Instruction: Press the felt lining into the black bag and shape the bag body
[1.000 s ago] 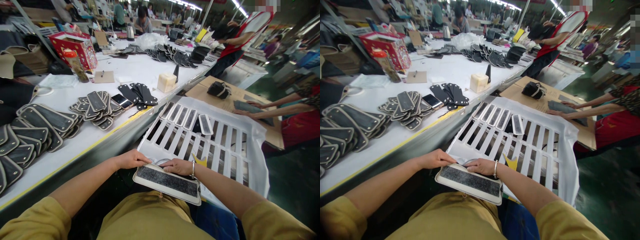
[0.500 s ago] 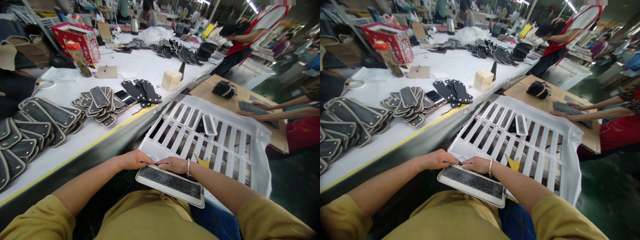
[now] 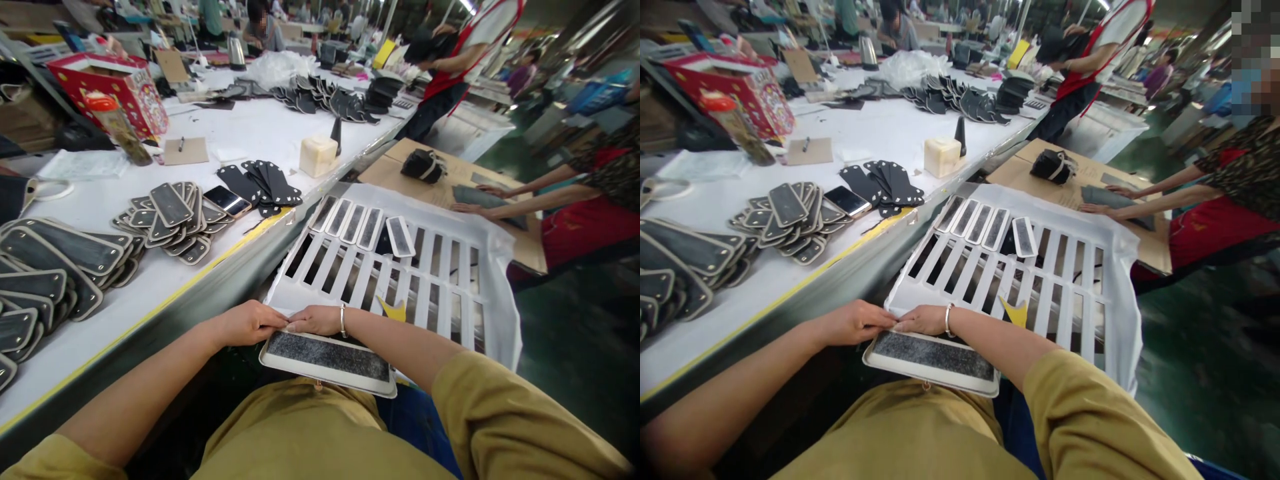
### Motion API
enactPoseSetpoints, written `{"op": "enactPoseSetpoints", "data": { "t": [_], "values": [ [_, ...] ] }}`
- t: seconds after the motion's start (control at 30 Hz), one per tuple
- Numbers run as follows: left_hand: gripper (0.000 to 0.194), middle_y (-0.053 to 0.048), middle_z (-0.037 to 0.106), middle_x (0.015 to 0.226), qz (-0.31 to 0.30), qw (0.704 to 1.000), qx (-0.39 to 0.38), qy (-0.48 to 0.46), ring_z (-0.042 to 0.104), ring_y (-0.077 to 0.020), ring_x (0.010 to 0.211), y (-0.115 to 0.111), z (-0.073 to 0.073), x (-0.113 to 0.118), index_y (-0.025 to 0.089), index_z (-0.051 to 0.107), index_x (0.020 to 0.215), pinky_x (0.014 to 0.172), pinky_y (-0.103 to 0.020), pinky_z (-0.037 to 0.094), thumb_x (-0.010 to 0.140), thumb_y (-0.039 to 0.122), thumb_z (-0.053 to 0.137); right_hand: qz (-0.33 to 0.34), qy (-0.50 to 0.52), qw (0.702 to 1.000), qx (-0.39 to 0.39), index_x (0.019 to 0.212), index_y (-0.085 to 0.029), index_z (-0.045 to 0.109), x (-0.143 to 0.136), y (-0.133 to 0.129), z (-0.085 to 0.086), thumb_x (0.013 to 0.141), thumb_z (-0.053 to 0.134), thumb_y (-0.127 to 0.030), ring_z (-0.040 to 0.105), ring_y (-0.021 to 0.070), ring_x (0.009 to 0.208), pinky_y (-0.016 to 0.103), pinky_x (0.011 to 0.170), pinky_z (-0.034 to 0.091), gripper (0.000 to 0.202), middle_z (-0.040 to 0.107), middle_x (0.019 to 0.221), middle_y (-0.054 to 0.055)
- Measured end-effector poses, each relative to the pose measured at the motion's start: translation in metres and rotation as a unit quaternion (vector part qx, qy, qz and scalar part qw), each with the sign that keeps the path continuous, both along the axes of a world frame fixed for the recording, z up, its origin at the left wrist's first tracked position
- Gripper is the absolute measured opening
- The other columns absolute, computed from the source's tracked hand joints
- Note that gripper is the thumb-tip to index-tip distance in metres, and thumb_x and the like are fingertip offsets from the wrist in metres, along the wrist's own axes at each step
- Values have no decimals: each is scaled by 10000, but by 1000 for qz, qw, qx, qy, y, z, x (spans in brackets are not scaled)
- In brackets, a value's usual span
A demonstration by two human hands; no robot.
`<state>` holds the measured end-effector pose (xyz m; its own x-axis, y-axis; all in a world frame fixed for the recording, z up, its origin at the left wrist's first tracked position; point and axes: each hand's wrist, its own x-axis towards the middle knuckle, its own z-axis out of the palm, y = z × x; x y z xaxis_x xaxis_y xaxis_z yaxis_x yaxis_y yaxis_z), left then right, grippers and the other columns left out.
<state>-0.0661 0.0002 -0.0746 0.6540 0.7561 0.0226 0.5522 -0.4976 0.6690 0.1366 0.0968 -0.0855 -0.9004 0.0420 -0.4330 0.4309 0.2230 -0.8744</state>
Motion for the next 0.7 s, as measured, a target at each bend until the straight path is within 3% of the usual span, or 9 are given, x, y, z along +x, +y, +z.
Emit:
{"op": "enactPoseSetpoints", "data": {
  "t": [0.13, 0.27, 0.37, 0.43, 0.5, 0.57, 0.7],
  "values": [
    [317, -43, 660, 1120, 4, 998, 38, 41, 624, -134, 1008, -4, -2, 4, 184, 641, 1106, 931, -222, 454, 867, 167, 434, -9, -12, 1000, 11, 1168, -228, 617, 43, 7, 6, 801, 508, -578, 538, 189, 1071, 293, 1003, 341, 520, 631, 1140, 16],
    [293, -37, 667, 1103, 12, 994, 72, 88, 625, -139, 993, -7, 4, 9, 204, 647, 1085, 919, -247, 469, 879, 199, 439, -28, -78, 996, 25, 1268, -238, 536, 89, 18, 13, 825, 498, -537, 537, 209, 1112, 317, 1002, 362, 536, 599, 1207, 11],
    [235, -50, 668, 1087, 38, 980, 139, 136, 585, -198, 1050, -11, 14, 24, 205, 675, 993, 980, -369, 424, 870, 202, 475, -39, -102, 992, 69, 1291, -229, 511, 110, 20, 22, 817, 546, -463, 553, 221, 1092, 327, 984, 382, 530, 609, 1194, 25],
    [221, -59, 645, 1128, 52, 971, 182, 143, 537, -237, 1110, -17, 18, 42, 198, 662, 1006, 1016, -452, 367, 872, 215, 487, -95, -81, 984, 127, 1275, -212, 527, 123, 12, 30, 827, 546, -410, 550, 226, 1095, 341, 982, 386, 491, 599, 1208, 49],
    [241, -69, 624, 1162, 42, 972, 202, 115, 516, -242, 1122, -25, 19, 67, 187, 631, 1066, 1007, -460, 365, 883, 241, 484, -188, -21, 960, 209, 1218, -190, 575, 139, -5, 38, 858, 505, -382, 548, 215, 1092, 340, 978, 390, 414, 599, 1202, 69],
    [252, -75, 625, 1154, 25, 976, 203, 67, 523, -227, 1097, -33, 18, 95, 178, 615, 1084, 967, -422, 401, 892, 266, 479, -262, 56, 916, 298, 1134, -181, 621, 158, -32, 46, 884, 471, -364, 553, 194, 1062, 330, 958, 404, 344, 620, 1145, 79],
    [222, -59, 653, 1083, 18, 983, 180, 15, 566, -199, 983, -45, 12, 141, 182, 625, 1032, 848, -361, 452, 904, 266, 466, -283, 114, 843, 443, 1027, -192, 652, 186, -93, 48, 843, 564, -366, 544, 192, 935, 355, 862, 424, 268, 634, 989, 79]
  ]
}}
